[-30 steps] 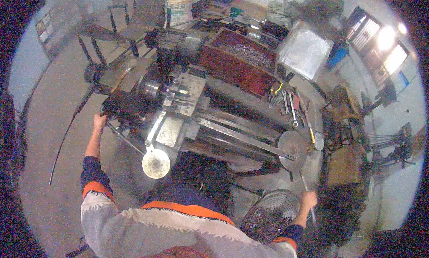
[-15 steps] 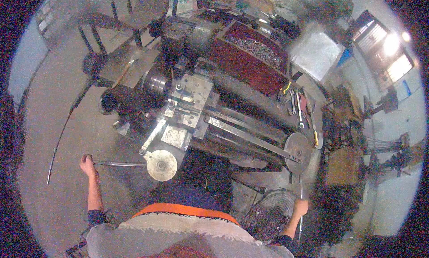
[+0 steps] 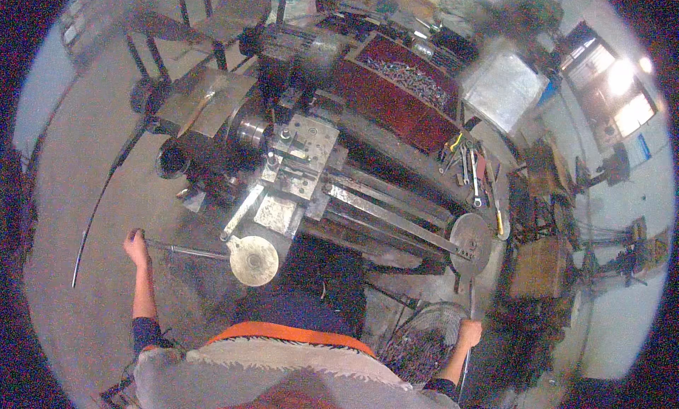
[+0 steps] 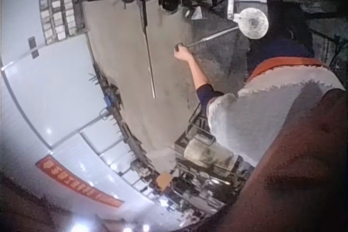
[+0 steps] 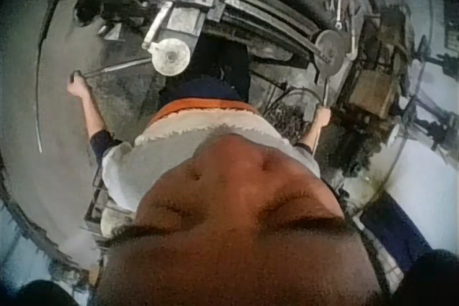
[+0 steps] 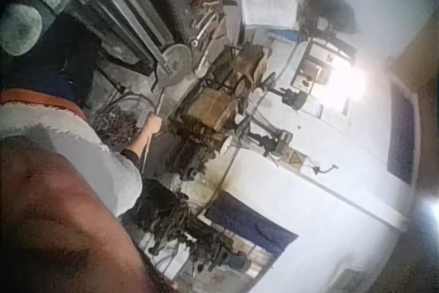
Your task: The person operates a metal lathe, repeatedly loading small cylindrical metal pieces into the chuck, turning the machine on to machine the parts, and then removing the finished pieces. The person uses a long metal rod to assist with loading and unloading the parts from the chuck.
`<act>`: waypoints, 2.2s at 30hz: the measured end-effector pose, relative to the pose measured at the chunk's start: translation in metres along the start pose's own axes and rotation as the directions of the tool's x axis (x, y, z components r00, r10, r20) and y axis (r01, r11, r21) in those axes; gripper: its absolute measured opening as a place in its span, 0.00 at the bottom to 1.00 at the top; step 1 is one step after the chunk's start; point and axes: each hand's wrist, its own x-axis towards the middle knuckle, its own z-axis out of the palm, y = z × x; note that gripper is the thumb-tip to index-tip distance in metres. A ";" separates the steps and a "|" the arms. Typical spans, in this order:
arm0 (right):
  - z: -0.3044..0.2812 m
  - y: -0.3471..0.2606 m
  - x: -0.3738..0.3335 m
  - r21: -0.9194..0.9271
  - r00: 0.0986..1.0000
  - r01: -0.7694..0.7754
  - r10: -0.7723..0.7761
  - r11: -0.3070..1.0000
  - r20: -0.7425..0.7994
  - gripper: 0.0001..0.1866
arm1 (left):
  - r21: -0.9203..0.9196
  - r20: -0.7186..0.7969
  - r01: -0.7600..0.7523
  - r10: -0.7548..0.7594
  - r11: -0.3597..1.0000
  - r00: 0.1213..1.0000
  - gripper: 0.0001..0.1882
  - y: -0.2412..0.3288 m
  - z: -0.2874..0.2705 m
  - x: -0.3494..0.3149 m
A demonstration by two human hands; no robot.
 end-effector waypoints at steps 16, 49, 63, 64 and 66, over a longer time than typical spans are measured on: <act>0.009 -0.008 0.139 -0.164 0.995 0.060 -0.072 0.985 -0.069 0.16 | 0.277 0.321 0.098 -0.188 0.956 0.928 0.10 0.006 -0.085 -0.026; -0.117 -0.193 -0.061 0.458 0.675 0.727 -0.655 0.512 -0.340 0.19 | 0.442 0.837 -0.690 0.013 0.573 0.547 0.15 -0.040 0.174 0.052; -0.217 -0.505 -0.311 0.351 -0.287 0.872 -0.937 -0.342 -0.198 0.14 | 0.572 0.287 -0.529 0.451 0.627 0.845 0.20 0.062 -0.086 0.171; -0.200 -0.520 -0.319 0.326 -0.260 0.888 -0.939 -0.323 -0.224 0.13 | 0.643 0.266 -0.506 0.451 0.575 0.852 0.22 0.014 -0.100 0.173; -0.196 -0.520 -0.328 0.312 -0.237 0.907 -0.954 -0.285 -0.183 0.13 | 0.724 0.226 -0.410 0.371 0.555 0.901 0.26 -0.009 -0.100 0.149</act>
